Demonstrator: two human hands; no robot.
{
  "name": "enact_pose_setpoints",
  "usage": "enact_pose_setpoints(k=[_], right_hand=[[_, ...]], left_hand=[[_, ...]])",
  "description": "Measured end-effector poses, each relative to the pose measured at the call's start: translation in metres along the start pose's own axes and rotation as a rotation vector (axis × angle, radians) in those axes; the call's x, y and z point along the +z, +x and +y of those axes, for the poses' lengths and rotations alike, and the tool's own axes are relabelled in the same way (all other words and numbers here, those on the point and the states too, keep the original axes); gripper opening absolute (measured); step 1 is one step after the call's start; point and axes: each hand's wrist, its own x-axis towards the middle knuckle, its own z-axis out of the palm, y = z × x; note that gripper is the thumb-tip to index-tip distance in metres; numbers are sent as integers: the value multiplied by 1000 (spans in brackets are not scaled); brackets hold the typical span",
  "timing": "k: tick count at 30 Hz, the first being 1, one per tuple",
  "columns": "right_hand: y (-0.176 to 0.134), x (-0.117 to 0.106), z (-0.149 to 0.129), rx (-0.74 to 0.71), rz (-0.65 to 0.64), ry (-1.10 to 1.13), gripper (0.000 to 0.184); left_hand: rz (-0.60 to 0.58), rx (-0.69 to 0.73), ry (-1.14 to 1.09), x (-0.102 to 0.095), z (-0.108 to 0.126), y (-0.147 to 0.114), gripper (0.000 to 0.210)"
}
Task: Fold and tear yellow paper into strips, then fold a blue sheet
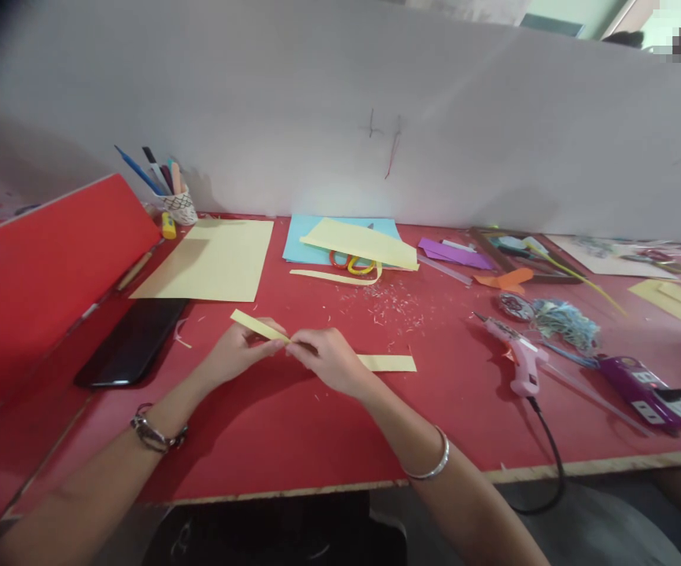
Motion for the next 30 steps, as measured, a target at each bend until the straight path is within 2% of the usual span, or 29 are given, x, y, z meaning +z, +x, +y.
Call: enact_pose_setpoints(k=[3, 7, 15, 30], right_hand=[[0, 1, 1, 16, 7, -22, 21], [0, 1, 4, 6, 25, -36, 23], [0, -2, 1, 39, 20, 1, 27], [-1, -3, 1, 129, -25, 151, 23]], left_hand=[[-14, -47, -29, 3, 2, 0, 16], [27, -118, -50, 1, 3, -1, 18], [105, -174, -102, -2, -6, 0, 23], [133, -184, -40, -1, -6, -1, 34]])
